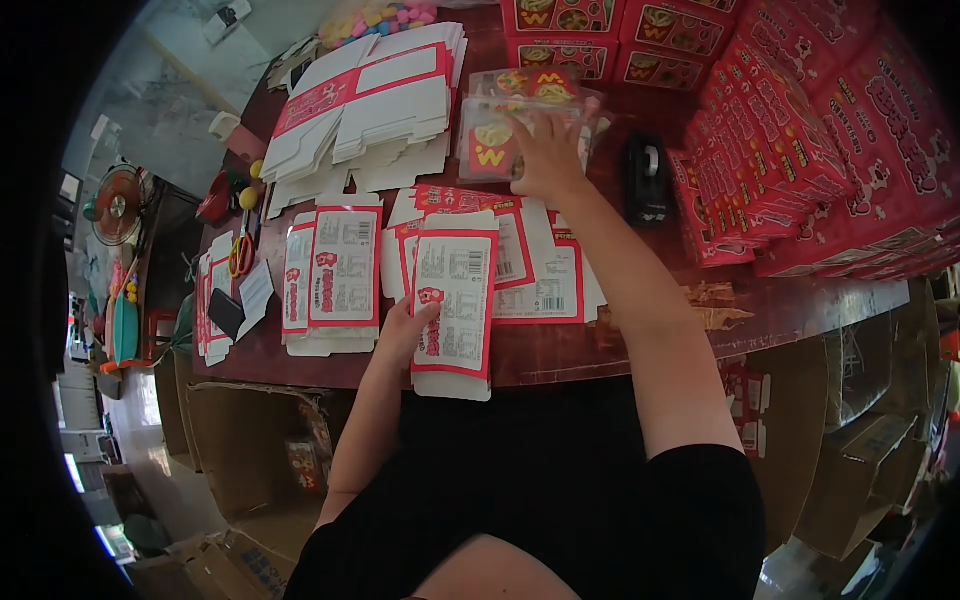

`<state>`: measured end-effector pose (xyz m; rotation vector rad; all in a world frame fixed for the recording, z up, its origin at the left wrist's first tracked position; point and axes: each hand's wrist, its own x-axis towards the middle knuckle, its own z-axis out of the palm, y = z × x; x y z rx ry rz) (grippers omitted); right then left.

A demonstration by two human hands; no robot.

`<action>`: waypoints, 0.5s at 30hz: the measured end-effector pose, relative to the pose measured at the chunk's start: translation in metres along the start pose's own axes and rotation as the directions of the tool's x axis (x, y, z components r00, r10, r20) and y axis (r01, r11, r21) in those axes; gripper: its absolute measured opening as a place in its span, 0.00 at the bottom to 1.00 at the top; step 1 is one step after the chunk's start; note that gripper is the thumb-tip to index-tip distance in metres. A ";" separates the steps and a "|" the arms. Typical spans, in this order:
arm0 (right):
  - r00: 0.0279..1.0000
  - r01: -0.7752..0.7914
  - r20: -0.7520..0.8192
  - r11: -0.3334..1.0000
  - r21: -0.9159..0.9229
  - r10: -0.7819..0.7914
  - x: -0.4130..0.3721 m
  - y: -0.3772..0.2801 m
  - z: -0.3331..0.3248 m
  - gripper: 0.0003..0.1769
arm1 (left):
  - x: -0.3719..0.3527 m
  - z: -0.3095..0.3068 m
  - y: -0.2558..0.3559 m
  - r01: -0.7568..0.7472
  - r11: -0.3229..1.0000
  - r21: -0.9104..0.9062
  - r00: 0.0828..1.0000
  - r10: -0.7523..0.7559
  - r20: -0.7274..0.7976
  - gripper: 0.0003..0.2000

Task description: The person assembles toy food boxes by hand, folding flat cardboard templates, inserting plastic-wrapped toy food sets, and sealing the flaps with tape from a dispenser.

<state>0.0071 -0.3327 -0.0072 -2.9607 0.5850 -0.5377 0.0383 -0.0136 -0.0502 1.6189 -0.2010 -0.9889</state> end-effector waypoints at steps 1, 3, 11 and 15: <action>0.998 0.014 -0.067 0.996 0.083 -0.009 -0.004 0.002 -0.025 0.56 | 0.000 0.001 0.002 -0.003 1.000 0.008 1.000 0.003 -0.011 0.18; 0.956 0.054 -0.290 0.936 0.348 0.053 -0.020 0.016 -0.041 0.54 | -0.001 0.002 0.004 -0.007 1.000 -0.002 1.000 0.007 -0.011 0.18; 0.945 0.089 0.139 -0.641 0.763 0.297 -0.105 0.043 -0.071 0.25 | -0.033 0.017 0.057 -0.118 0.945 0.306 0.979 0.058 0.197 0.24; 0.843 0.085 0.272 -0.615 0.784 0.464 -0.121 0.019 -0.050 0.15 | -0.039 0.022 0.055 -0.363 0.822 0.440 0.899 0.184 0.398 0.26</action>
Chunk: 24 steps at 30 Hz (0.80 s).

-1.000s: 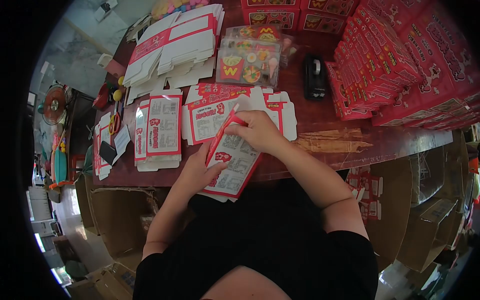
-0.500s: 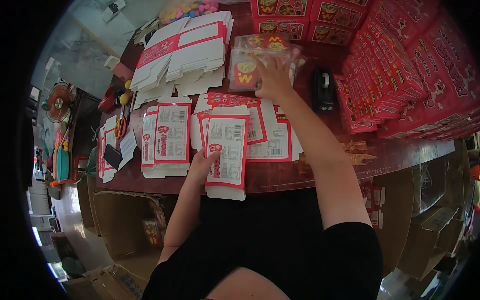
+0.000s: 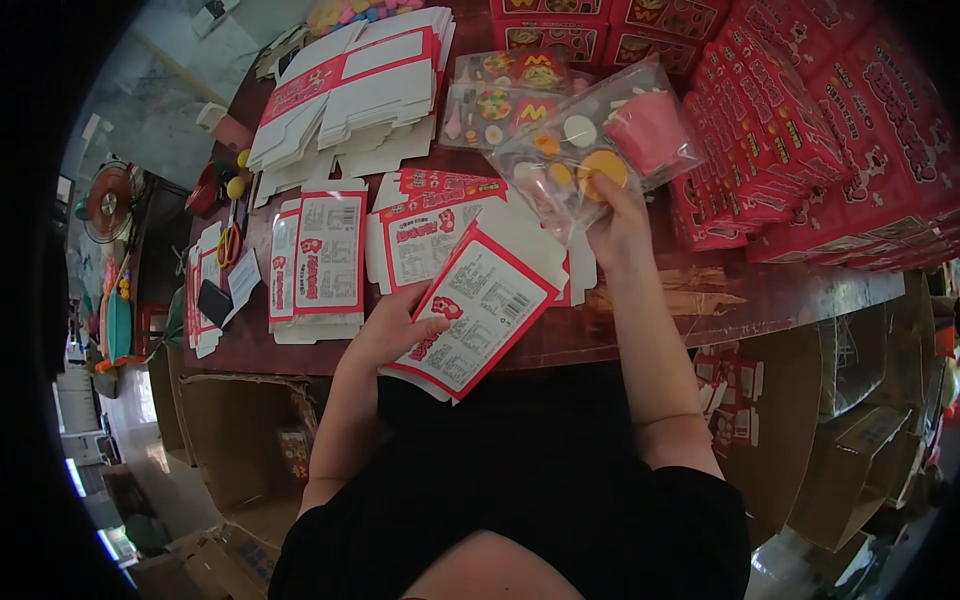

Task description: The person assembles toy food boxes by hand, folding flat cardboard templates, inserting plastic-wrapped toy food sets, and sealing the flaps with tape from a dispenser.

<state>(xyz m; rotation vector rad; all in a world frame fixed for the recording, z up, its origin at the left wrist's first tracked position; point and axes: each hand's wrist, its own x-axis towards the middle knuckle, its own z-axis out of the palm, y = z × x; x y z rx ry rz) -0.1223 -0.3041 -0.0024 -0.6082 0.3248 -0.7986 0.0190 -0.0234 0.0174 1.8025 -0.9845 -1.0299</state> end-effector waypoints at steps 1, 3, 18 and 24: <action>0.998 0.052 0.022 0.999 -0.007 -0.052 -0.005 0.010 -0.001 0.17 | 0.000 0.003 -0.003 -0.053 0.999 0.008 0.998 0.053 -0.017 0.25; 0.998 0.060 0.038 0.996 -0.073 -0.058 -0.017 0.024 0.004 0.18 | -0.002 0.009 -0.002 -0.042 0.999 -0.009 0.992 0.040 -0.123 0.24; 0.969 0.233 0.145 0.932 -0.277 -0.199 0.003 -0.031 0.028 0.33 | -0.021 0.005 -0.001 -0.013 1.000 0.001 0.991 0.013 -0.133 0.22; 0.889 0.393 0.453 0.622 -0.677 -0.069 0.007 -0.004 0.019 0.19 | -0.028 -0.010 -0.009 -0.079 0.986 -0.148 0.988 0.058 -0.143 0.23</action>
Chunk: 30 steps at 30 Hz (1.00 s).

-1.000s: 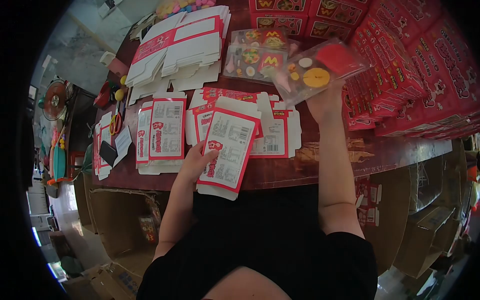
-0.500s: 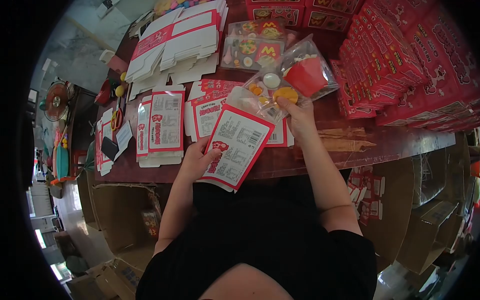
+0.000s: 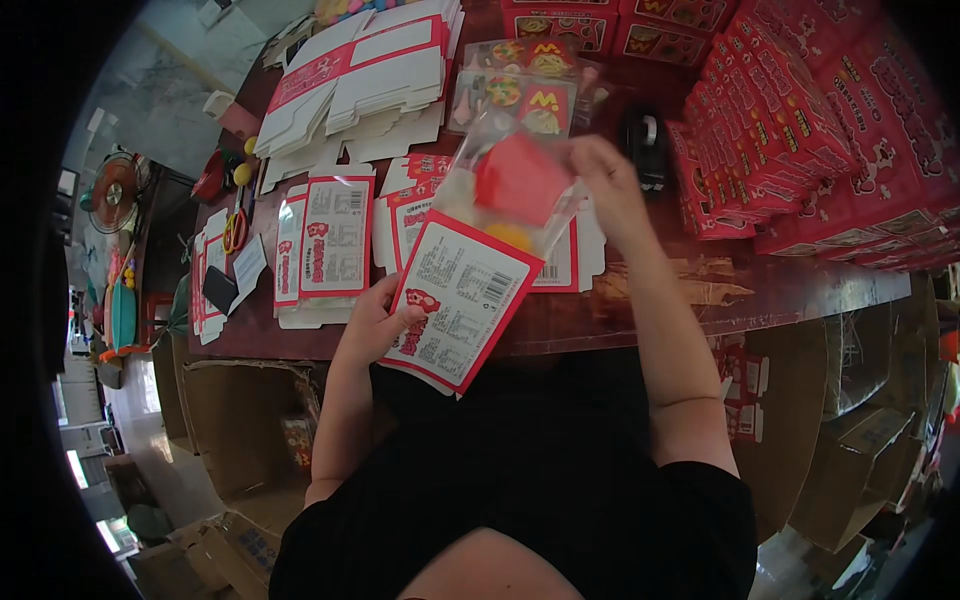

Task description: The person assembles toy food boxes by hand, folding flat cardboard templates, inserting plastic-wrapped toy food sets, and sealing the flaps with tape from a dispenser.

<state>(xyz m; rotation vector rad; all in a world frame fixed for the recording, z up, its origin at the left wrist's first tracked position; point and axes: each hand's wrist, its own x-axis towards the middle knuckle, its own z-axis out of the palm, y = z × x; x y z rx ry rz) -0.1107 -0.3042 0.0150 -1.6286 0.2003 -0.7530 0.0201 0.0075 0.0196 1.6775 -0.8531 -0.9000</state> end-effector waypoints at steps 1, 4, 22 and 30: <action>0.974 0.173 0.180 0.964 -0.204 -0.137 -0.007 0.001 0.012 0.20 | 0.001 0.001 0.002 0.027 0.999 -0.028 1.000 -0.027 -0.016 0.23; 0.904 0.329 0.417 0.769 -0.549 -0.089 -0.033 -0.010 0.053 0.30 | 0.004 -0.002 0.004 0.095 0.992 0.080 0.994 -0.090 -0.057 0.22; 0.717 -0.620 -0.052 0.670 0.408 0.695 -0.014 0.059 0.081 0.41 | 0.076 0.016 -0.072 -0.020 0.410 0.912 0.961 0.258 -0.095 0.40; 0.877 -0.478 0.011 0.874 -0.086 0.481 -0.008 0.035 0.094 0.21 | 0.076 0.002 -0.051 -0.198 0.777 0.597 0.927 0.347 -0.145 0.41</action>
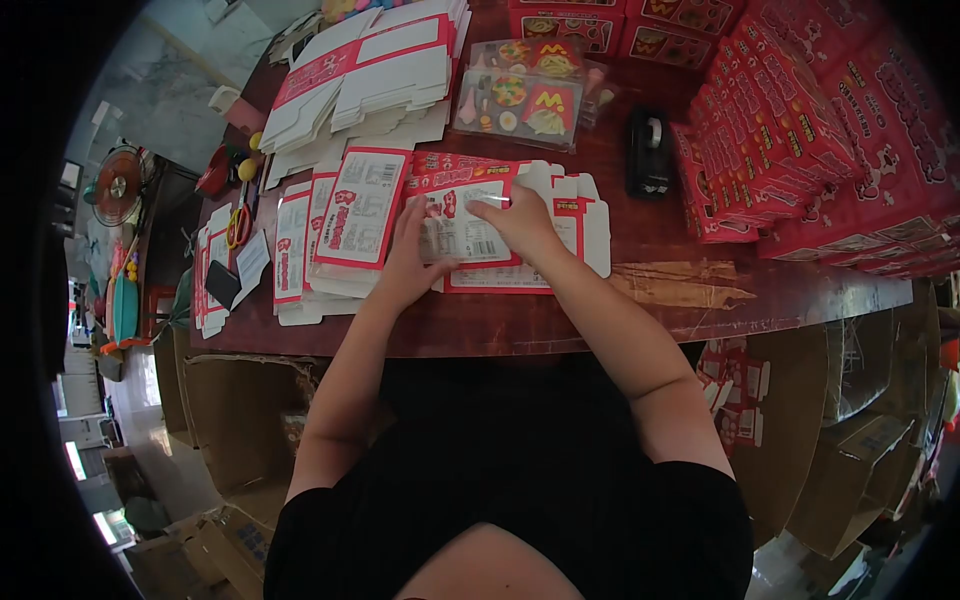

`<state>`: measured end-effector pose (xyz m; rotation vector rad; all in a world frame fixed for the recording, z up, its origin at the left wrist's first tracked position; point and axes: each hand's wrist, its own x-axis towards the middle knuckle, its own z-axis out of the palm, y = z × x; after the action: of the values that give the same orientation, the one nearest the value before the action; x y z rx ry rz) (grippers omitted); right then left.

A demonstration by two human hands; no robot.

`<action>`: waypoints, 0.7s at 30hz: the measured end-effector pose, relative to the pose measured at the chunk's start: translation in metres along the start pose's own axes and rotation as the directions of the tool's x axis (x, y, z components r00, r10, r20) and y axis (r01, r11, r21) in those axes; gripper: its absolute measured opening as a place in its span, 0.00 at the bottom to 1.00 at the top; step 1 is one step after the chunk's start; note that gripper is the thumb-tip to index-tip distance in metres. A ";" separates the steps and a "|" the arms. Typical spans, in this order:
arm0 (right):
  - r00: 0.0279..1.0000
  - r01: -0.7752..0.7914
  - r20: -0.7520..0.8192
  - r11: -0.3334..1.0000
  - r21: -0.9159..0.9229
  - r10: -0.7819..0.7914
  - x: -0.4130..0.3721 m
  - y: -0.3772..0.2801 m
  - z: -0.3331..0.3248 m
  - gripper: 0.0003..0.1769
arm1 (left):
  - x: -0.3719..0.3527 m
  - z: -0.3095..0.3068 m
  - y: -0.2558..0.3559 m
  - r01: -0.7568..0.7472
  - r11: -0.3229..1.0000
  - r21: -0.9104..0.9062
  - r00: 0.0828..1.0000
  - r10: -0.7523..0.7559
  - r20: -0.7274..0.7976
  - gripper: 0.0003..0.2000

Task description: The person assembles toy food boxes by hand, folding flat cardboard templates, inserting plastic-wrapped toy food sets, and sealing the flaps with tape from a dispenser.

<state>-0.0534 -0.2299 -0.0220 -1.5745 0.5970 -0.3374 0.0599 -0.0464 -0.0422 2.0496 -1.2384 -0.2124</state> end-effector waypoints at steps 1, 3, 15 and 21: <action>0.999 0.005 -0.042 1.000 0.017 -0.005 -0.003 -0.006 -0.004 0.21 | 0.003 -0.006 0.003 0.016 0.995 -0.098 0.999 -0.020 -0.041 0.41; 0.995 0.046 -0.088 0.999 0.017 -0.044 -0.014 -0.027 -0.017 0.19 | 0.011 -0.025 0.015 -0.090 0.992 -0.089 0.971 0.067 -0.230 0.34; 0.851 0.465 0.344 0.874 -0.139 -0.398 -0.089 -0.077 -0.058 0.12 | 0.006 -0.064 0.093 0.410 0.642 -0.648 0.684 0.253 0.684 0.20; 0.802 0.569 0.339 0.802 -0.182 -0.492 -0.093 -0.066 -0.051 0.11 | -0.013 -0.041 0.083 0.206 0.713 -0.670 0.833 0.231 0.502 0.21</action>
<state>-0.1458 -0.2200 0.0613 -2.0144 -0.0456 -0.4612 0.0136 -0.0390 0.0389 1.3065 -1.2226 -1.1748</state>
